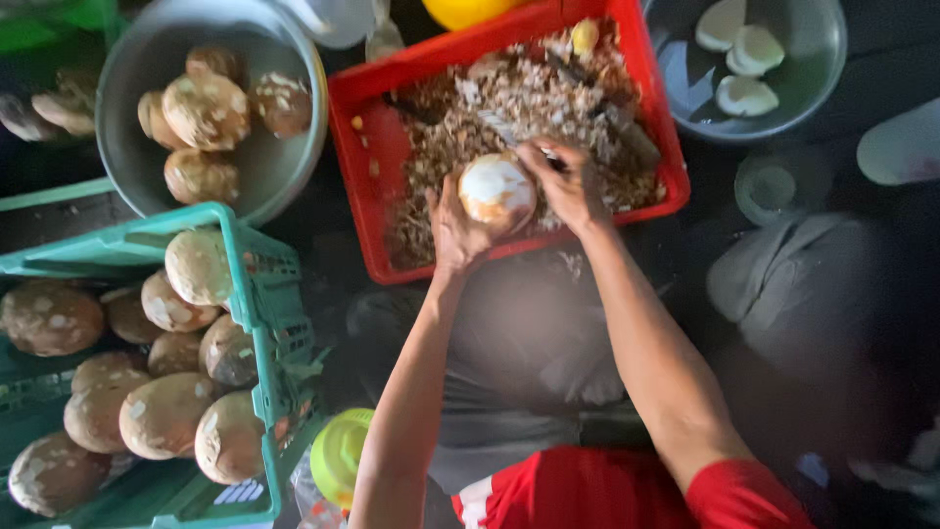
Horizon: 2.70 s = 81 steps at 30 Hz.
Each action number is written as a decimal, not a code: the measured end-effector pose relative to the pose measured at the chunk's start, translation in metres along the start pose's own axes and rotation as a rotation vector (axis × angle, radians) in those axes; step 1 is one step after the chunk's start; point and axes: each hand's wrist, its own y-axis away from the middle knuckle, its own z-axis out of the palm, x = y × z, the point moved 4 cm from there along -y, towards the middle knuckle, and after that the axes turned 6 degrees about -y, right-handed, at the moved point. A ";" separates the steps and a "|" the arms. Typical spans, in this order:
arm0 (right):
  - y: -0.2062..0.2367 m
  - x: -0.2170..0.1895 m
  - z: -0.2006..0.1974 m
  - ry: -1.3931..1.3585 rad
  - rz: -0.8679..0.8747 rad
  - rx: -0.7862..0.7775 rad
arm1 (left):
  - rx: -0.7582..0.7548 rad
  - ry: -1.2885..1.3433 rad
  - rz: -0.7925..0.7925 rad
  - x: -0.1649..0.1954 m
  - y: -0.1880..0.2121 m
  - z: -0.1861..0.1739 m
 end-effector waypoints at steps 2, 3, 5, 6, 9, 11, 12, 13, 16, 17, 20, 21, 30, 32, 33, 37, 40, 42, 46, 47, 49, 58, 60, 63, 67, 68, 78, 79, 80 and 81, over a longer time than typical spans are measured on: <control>0.004 0.010 -0.011 -0.084 0.123 0.078 | -0.076 -0.023 -0.075 0.000 -0.001 -0.006; 0.006 0.012 -0.017 -0.120 0.196 0.116 | -0.122 -0.028 -0.118 0.000 -0.001 -0.006; 0.012 0.001 -0.022 -0.067 0.121 0.154 | 0.129 -0.093 0.130 0.014 0.001 -0.018; 0.017 -0.007 -0.022 -0.041 0.080 0.184 | 0.247 -0.124 0.268 0.021 0.004 -0.021; 0.029 -0.049 0.005 0.412 -0.394 0.018 | 0.096 0.242 0.050 0.009 0.003 -0.004; 0.017 -0.063 0.019 0.555 -0.457 -0.034 | 0.067 0.813 0.054 0.002 0.003 0.006; 0.008 -0.067 0.024 0.572 -0.448 -0.062 | 0.062 0.944 0.055 -0.002 0.001 0.010; -0.003 -0.067 0.028 0.465 -0.386 -0.128 | 0.105 0.646 0.097 -0.004 0.001 0.011; -0.017 -0.060 0.034 0.266 -0.304 -0.293 | 0.175 0.308 0.213 -0.003 -0.001 0.009; -0.017 -0.058 0.033 0.339 -0.384 -0.298 | 0.161 0.472 0.276 0.000 -0.001 0.007; -0.002 -0.047 0.024 0.392 -0.519 -0.144 | 0.129 0.323 0.136 0.007 -0.001 0.003; 0.002 -0.042 0.018 0.324 -0.526 -0.042 | 0.107 0.170 0.053 0.009 -0.001 0.003; 0.027 0.036 0.008 -0.171 0.098 0.085 | 0.073 0.357 0.131 0.030 -0.002 -0.028; 0.021 0.049 0.005 -0.308 0.131 0.127 | 0.095 0.012 0.444 0.036 -0.009 -0.043; 0.019 0.054 0.003 -0.375 0.163 0.137 | 0.104 -0.164 0.578 0.040 -0.008 -0.047; 0.011 0.059 -0.009 -0.430 0.233 0.238 | 0.136 -0.265 0.368 0.037 -0.007 -0.046; 0.016 0.059 -0.016 -0.507 0.396 0.289 | 0.074 0.088 -0.022 0.028 -0.002 -0.029; 0.017 0.057 -0.021 -0.475 0.409 0.307 | -0.026 0.187 -0.217 0.019 0.000 -0.019; 0.010 0.038 -0.021 -0.398 0.108 0.147 | 0.073 0.033 0.198 0.024 -0.004 -0.023; 0.011 0.034 -0.019 -0.360 0.117 0.135 | 0.138 0.038 0.263 0.023 -0.004 -0.025; 0.014 0.015 -0.014 -0.160 -0.028 0.107 | 0.160 0.135 0.197 0.016 -0.001 -0.018; -0.013 -0.075 0.028 0.509 -0.430 -0.248 | 0.046 0.778 0.036 0.005 0.002 0.016; -0.029 -0.065 0.028 0.238 -0.215 -0.391 | 0.176 0.183 0.053 0.008 0.002 0.010; -0.020 -0.061 0.033 0.530 -0.616 -0.405 | -0.140 1.851 -0.135 0.009 0.002 0.027; -0.015 -0.043 0.024 0.239 -0.460 -0.238 | 0.257 0.494 0.151 -0.003 0.004 0.022; -0.013 -0.035 0.024 0.281 -0.286 -0.302 | 0.236 0.617 0.129 -0.010 0.003 0.026; 0.014 -0.091 0.029 0.583 -0.685 -0.257 | 0.067 1.486 -0.151 -0.028 0.013 0.062; 0.013 -0.092 0.026 0.538 -0.608 -0.221 | 0.112 1.325 -0.096 -0.026 0.013 0.058; 0.012 -0.091 0.023 0.502 -0.549 -0.173 | 0.153 1.168 -0.019 -0.023 0.013 0.053; 0.011 -0.088 0.020 0.462 -0.517 -0.127 | 0.212 1.007 0.076 -0.019 0.010 0.046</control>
